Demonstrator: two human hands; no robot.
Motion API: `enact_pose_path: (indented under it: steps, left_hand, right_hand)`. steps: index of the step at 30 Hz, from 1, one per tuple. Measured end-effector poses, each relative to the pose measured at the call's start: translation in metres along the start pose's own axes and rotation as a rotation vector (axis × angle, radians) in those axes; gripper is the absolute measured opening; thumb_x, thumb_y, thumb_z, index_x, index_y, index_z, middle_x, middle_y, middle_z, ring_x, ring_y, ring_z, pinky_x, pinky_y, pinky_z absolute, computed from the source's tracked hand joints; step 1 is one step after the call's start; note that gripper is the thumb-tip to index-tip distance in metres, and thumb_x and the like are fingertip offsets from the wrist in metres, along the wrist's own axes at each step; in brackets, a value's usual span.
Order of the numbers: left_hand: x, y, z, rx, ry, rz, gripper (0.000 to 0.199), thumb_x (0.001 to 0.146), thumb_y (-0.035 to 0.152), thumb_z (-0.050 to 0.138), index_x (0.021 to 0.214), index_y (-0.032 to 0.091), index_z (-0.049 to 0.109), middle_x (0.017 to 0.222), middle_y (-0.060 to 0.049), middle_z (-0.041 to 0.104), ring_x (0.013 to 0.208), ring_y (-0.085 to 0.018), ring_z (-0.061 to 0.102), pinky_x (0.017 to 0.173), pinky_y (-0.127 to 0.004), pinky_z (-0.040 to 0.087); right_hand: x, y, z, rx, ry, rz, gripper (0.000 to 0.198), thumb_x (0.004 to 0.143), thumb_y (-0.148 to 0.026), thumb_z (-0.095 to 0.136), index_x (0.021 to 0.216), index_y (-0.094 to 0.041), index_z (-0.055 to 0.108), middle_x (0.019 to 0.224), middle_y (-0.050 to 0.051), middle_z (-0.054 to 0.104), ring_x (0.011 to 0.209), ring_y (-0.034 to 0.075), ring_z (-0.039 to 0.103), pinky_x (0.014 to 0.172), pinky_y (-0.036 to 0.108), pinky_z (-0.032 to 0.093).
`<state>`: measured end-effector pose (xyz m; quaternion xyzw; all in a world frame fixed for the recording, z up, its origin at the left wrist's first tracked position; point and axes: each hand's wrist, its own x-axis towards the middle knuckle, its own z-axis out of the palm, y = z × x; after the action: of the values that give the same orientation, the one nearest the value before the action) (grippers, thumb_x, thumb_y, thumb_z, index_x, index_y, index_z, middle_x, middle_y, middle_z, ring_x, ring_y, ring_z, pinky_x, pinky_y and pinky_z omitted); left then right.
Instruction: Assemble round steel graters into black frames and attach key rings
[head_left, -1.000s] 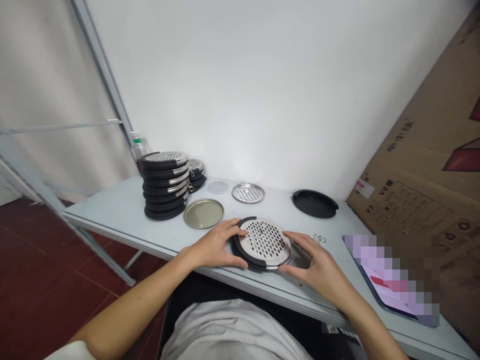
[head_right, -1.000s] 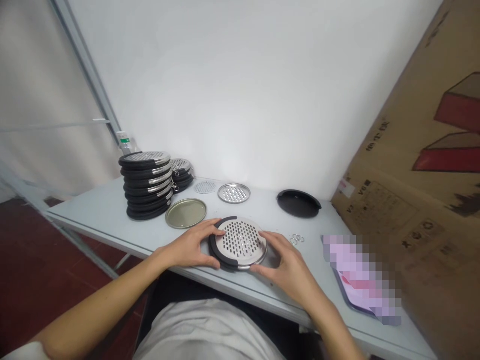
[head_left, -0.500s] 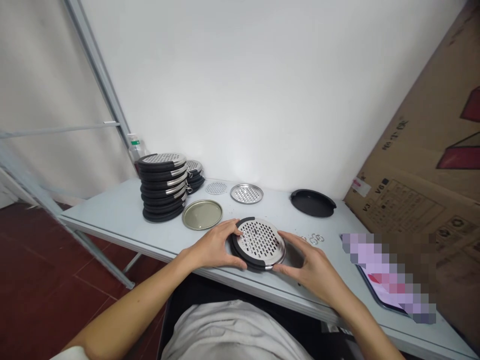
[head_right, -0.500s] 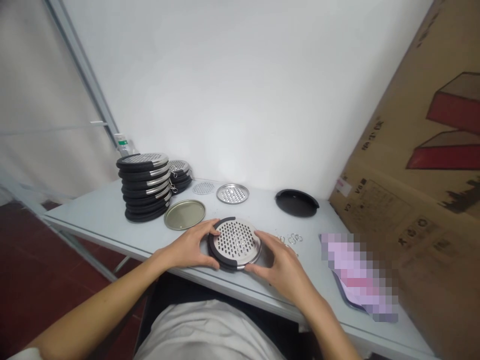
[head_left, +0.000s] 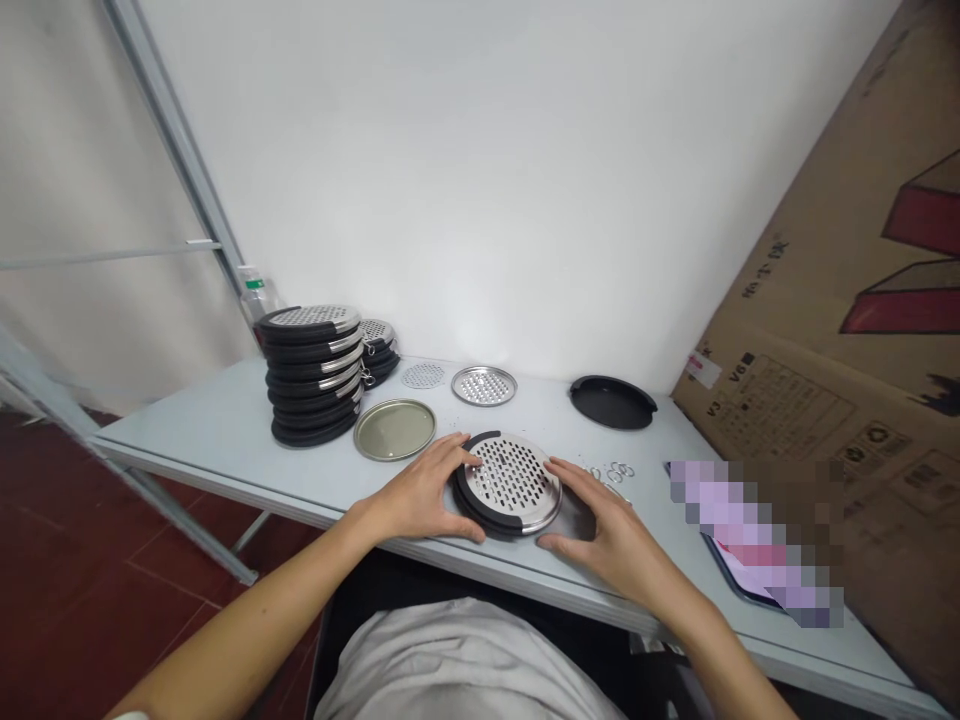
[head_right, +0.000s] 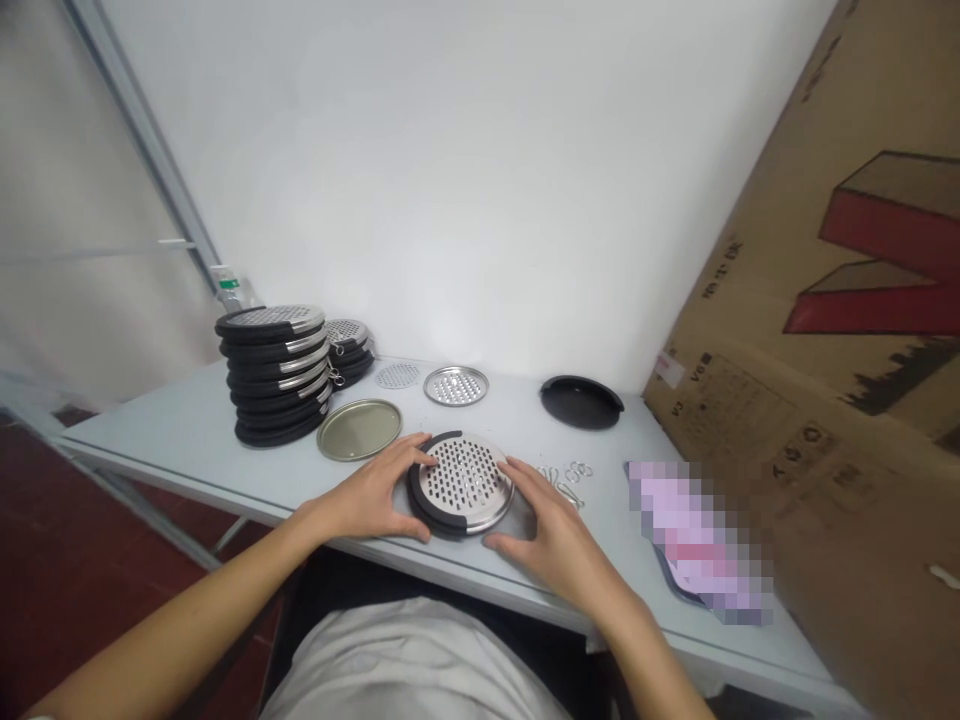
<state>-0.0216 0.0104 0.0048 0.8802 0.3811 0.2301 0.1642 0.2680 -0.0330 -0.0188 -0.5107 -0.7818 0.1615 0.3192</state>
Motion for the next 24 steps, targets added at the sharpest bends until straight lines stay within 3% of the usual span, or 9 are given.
enact_pose_path:
  steps: [3, 7, 19, 24]
  left_hand:
    - [-0.0004, -0.0006, 0.001, 0.048, 0.028, 0.046, 0.084, 0.059, 0.061, 0.082, 0.128, 0.022, 0.054, 0.157, -0.016, 0.028, 0.145, -0.036, 0.025, 0.117, -0.055, 0.026]
    - [-0.0001, 0.0006, 0.0012, 0.055, 0.028, 0.107, 0.081, 0.064, 0.057, 0.08, 0.131, 0.022, 0.053, 0.151, -0.015, 0.04, 0.143, -0.033, 0.032, 0.118, -0.053, 0.026]
    - [0.0001, 0.0018, -0.0002, 0.043, 0.003, 0.091, 0.082, 0.067, 0.055, 0.079, 0.139, 0.028, 0.049, 0.154, -0.011, 0.037, 0.143, -0.032, 0.033, 0.116, -0.052, 0.03]
    - [0.0037, 0.0025, 0.0033, 0.108, 0.083, 0.163, 0.068, 0.077, 0.059, 0.069, 0.133, 0.023, 0.054, 0.141, -0.013, 0.054, 0.136, -0.03, 0.044, 0.115, -0.052, 0.031]
  right_hand:
    - [0.0001, 0.0027, 0.0021, -0.001, 0.021, -0.013, 0.072, 0.077, -0.04, 0.073, 0.142, -0.026, 0.046, 0.147, 0.011, 0.048, 0.135, 0.032, 0.046, 0.111, 0.051, 0.038]
    - [0.0001, 0.0029, 0.0018, -0.011, 0.009, 0.001, 0.067, 0.079, -0.04, 0.071, 0.14, -0.027, 0.049, 0.148, 0.011, 0.048, 0.135, 0.032, 0.045, 0.111, 0.053, 0.038]
    - [-0.0017, 0.0005, 0.0013, 0.014, -0.003, 0.014, 0.067, 0.077, -0.04, 0.072, 0.14, -0.028, 0.051, 0.15, 0.01, 0.046, 0.137, 0.032, 0.043, 0.112, 0.052, 0.037]
    - [-0.0019, 0.0008, 0.0008, 0.071, 0.04, 0.018, 0.072, 0.08, -0.038, 0.069, 0.146, -0.028, 0.041, 0.148, 0.01, 0.048, 0.135, 0.031, 0.046, 0.112, 0.051, 0.038]
